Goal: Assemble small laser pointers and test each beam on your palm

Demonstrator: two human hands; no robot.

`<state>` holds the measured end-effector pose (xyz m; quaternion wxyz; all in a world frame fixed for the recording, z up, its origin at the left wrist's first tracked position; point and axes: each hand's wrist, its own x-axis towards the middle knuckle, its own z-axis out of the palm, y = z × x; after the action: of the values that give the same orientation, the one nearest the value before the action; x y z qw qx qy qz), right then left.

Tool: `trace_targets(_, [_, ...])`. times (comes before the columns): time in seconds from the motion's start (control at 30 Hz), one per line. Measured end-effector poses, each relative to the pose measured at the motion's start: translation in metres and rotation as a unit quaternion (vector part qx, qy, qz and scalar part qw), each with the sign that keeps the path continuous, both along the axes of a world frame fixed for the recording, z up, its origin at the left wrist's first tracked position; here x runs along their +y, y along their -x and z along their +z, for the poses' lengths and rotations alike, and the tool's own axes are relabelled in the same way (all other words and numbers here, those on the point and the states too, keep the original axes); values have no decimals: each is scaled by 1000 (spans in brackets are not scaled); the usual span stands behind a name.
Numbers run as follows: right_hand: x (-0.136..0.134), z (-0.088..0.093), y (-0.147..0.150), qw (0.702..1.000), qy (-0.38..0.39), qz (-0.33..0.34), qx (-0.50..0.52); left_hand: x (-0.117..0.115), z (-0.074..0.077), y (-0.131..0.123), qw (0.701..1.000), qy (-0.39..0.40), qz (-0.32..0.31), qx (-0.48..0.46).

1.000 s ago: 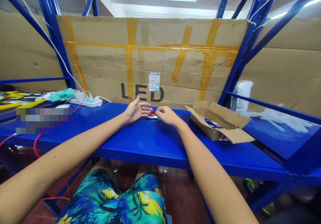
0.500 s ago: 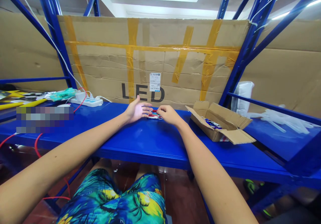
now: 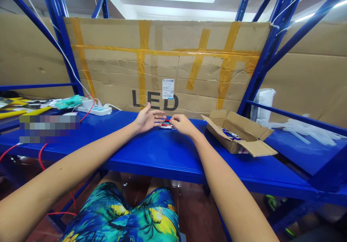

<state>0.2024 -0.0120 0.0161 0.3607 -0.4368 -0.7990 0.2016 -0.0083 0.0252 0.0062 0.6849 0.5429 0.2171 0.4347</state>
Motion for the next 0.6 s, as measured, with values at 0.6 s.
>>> trace_targets(0.6, [-2,4,-1,998,-22,-56,0,1,-1,0,1000,-1,-9,8])
